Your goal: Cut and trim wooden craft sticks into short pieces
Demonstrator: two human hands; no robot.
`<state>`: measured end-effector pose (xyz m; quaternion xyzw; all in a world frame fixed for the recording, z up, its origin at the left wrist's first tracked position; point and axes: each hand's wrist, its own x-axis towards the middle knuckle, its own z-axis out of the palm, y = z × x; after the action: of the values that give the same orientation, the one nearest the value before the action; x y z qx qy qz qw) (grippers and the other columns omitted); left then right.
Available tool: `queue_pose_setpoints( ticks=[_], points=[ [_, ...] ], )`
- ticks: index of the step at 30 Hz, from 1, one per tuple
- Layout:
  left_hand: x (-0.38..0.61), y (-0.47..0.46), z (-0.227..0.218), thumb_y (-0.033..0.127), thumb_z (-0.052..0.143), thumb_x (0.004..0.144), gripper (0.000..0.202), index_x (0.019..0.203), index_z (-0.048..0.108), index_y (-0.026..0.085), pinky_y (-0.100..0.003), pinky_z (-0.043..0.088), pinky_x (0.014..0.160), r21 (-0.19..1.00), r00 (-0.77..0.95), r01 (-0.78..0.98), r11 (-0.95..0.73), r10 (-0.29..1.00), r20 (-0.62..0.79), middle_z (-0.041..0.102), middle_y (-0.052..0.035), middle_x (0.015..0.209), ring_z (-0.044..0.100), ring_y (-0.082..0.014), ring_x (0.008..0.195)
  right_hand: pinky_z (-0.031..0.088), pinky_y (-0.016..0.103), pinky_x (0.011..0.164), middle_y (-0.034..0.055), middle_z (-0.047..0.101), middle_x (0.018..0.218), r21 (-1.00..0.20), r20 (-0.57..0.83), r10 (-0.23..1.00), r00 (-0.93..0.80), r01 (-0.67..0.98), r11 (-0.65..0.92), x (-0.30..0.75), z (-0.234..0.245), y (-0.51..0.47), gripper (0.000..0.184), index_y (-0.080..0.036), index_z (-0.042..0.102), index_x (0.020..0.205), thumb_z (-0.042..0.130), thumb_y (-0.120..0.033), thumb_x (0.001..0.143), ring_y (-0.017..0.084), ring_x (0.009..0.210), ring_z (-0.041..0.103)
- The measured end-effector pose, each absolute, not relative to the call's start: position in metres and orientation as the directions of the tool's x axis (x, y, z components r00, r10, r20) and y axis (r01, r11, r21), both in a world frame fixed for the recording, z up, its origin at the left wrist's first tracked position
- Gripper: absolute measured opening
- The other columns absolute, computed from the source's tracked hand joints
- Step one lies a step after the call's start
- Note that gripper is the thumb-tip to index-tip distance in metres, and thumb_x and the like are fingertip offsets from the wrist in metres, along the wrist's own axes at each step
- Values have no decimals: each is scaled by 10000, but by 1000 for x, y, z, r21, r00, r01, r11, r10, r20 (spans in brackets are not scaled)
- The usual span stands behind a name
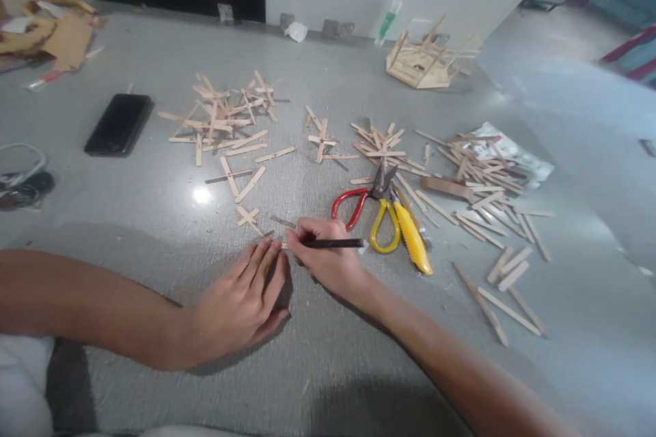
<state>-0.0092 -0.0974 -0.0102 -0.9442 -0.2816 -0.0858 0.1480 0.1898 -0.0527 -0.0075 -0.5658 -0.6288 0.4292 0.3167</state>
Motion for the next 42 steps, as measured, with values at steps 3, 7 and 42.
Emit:
queue_pose_setpoints(
  ticks=[3, 7, 42],
  points=[
    [-10, -98, -11, 486, 437, 1077, 676, 1356, 585, -111, -525, 428, 1104, -227, 829, 554, -801, 506, 238, 660, -358, 1358, 671, -445, 1285, 293, 236, 368, -57, 470, 434, -898, -85, 984, -160, 440, -6, 190, -6, -53, 521, -240, 463, 576, 670, -513, 968, 84, 357, 413],
    [-10, -98, -11, 490, 431, 1079, 683, 1368, 574, -112, -529, 421, 1108, -220, 830, 552, -804, 507, 231, 651, -365, 1367, 664, -446, 1294, 301, 243, 380, -50, 463, 428, -871, -59, 985, -161, 491, 28, 190, -2, -53, 531, -237, 474, 558, 649, -509, 979, 90, 372, 408],
    [-9, -97, -11, 503, 437, 1071, 689, 1344, 605, -107, -518, 436, 1108, -227, 826, 556, -800, 501, 259, 661, -349, 1362, 676, -444, 1280, 297, 218, 331, -51, 465, 393, -893, -118, 987, -114, 446, -55, 190, 0, -51, 481, -239, 471, 532, 667, -412, 935, 81, 313, 419]
  ],
)
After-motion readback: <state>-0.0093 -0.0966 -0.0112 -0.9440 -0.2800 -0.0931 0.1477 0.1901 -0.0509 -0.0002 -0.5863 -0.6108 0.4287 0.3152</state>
